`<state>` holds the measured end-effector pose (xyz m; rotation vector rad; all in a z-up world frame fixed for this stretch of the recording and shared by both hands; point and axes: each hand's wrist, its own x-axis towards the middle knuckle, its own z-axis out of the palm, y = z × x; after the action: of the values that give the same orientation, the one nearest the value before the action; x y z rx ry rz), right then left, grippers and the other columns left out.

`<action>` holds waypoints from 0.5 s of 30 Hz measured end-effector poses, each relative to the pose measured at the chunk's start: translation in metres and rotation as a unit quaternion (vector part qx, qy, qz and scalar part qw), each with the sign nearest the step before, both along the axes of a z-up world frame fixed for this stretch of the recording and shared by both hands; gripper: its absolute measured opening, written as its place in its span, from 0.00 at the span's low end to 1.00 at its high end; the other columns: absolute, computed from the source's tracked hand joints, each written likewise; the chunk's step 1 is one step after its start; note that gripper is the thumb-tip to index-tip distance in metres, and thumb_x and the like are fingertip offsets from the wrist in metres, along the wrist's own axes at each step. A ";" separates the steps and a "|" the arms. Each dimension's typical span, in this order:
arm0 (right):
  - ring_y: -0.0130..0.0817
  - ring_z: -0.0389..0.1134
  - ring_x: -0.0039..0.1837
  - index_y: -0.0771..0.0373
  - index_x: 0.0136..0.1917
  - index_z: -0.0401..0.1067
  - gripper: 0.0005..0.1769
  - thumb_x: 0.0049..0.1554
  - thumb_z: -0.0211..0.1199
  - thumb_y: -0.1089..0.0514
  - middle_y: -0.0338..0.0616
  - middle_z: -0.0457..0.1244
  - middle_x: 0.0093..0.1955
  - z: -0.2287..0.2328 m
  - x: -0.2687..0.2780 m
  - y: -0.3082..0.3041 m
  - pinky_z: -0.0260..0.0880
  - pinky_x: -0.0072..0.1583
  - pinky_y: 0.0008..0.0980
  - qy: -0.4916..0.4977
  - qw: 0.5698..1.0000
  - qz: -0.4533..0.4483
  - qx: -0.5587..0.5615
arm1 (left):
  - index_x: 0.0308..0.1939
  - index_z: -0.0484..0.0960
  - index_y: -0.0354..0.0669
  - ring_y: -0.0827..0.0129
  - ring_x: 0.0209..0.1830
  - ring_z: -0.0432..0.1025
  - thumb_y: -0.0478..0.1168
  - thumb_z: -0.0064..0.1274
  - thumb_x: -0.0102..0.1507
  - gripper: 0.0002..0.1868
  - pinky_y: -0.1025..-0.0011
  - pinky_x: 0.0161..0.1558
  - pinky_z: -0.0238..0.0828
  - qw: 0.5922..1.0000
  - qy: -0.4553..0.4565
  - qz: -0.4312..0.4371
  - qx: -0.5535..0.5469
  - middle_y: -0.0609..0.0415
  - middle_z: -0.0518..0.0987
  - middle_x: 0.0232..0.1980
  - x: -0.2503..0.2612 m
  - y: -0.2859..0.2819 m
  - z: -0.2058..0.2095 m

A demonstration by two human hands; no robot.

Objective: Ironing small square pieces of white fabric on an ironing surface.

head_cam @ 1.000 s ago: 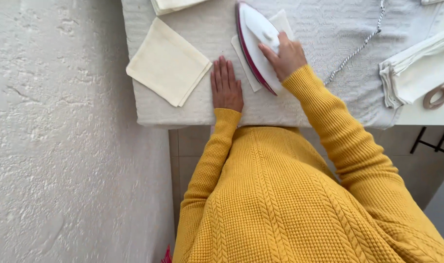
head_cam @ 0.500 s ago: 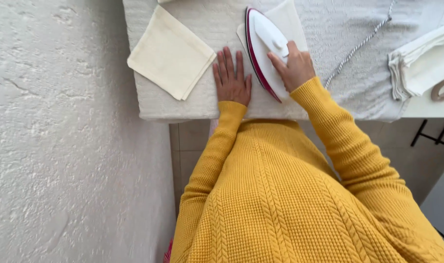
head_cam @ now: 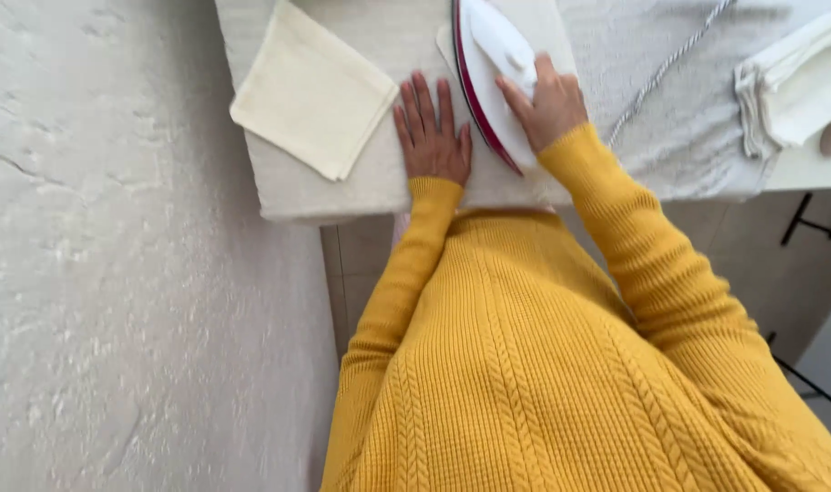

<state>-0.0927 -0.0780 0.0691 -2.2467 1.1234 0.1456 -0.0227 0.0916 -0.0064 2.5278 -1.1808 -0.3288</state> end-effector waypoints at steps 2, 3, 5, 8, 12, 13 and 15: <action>0.61 0.72 0.42 0.75 0.55 0.69 0.28 0.66 0.67 0.44 0.67 0.67 0.38 -0.015 -0.005 -0.010 0.74 0.43 0.51 -0.068 0.992 0.066 -0.089 | 0.82 0.43 0.44 0.46 0.85 0.35 0.56 0.38 0.71 0.41 0.48 0.82 0.27 0.999 0.016 0.011 -0.033 0.38 0.39 0.84 0.008 -0.010 -0.007; 0.61 0.72 0.42 0.75 0.55 0.69 0.28 0.66 0.67 0.44 0.67 0.67 0.38 -0.012 -0.003 -0.010 0.74 0.43 0.51 -0.064 0.992 0.062 -0.087 | 0.82 0.43 0.44 0.46 0.85 0.35 0.56 0.38 0.71 0.41 0.48 0.82 0.27 0.999 0.021 0.008 -0.030 0.38 0.39 0.84 0.006 -0.007 -0.005; 0.60 0.72 0.40 0.75 0.54 0.68 0.28 0.66 0.66 0.43 0.65 0.67 0.36 -0.008 0.000 -0.007 0.73 0.42 0.50 -0.044 0.997 0.033 -0.054 | 0.83 0.42 0.45 0.46 0.86 0.34 0.55 0.38 0.73 0.40 0.48 0.83 0.27 0.999 -0.006 0.004 -0.041 0.39 0.38 0.85 -0.002 0.000 -0.004; 0.65 0.70 0.42 0.74 0.56 0.69 0.29 0.67 0.67 0.43 0.67 0.68 0.38 -0.006 -0.005 -0.010 0.72 0.45 0.54 -0.035 0.994 0.053 -0.087 | 0.83 0.42 0.44 0.46 0.86 0.35 0.55 0.37 0.73 0.39 0.49 0.83 0.28 1.000 0.005 0.006 0.004 0.39 0.39 0.85 0.004 -0.004 -0.003; 0.62 0.72 0.44 0.74 0.58 0.67 0.30 0.66 0.63 0.40 0.68 0.67 0.42 -0.013 -0.013 -0.014 0.73 0.49 0.53 0.032 0.999 0.026 -0.021 | 0.82 0.41 0.45 0.45 0.85 0.34 0.57 0.37 0.73 0.40 0.47 0.82 0.27 0.998 -0.011 0.011 -0.056 0.39 0.37 0.84 -0.003 -0.001 -0.010; 0.63 0.71 0.45 0.74 0.57 0.67 0.30 0.67 0.65 0.41 0.69 0.67 0.42 -0.015 -0.013 -0.014 0.72 0.49 0.53 0.010 0.996 0.043 -0.076 | 0.83 0.41 0.45 0.45 0.86 0.34 0.56 0.37 0.73 0.40 0.48 0.83 0.28 1.000 -0.007 0.008 -0.028 0.39 0.38 0.85 -0.003 0.001 -0.007; 0.65 0.69 0.46 0.74 0.57 0.68 0.29 0.68 0.66 0.41 0.71 0.67 0.42 -0.020 -0.017 -0.017 0.72 0.49 0.54 -0.016 0.989 0.060 -0.133 | 0.83 0.41 0.45 0.45 0.86 0.35 0.56 0.37 0.74 0.40 0.49 0.84 0.28 1.000 -0.006 0.005 -0.004 0.40 0.39 0.85 -0.001 0.001 -0.005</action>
<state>-0.1092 -0.0946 0.0494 -2.5449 1.0411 0.0093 -0.0234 0.0924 -0.0115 2.5316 -1.1723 -0.3072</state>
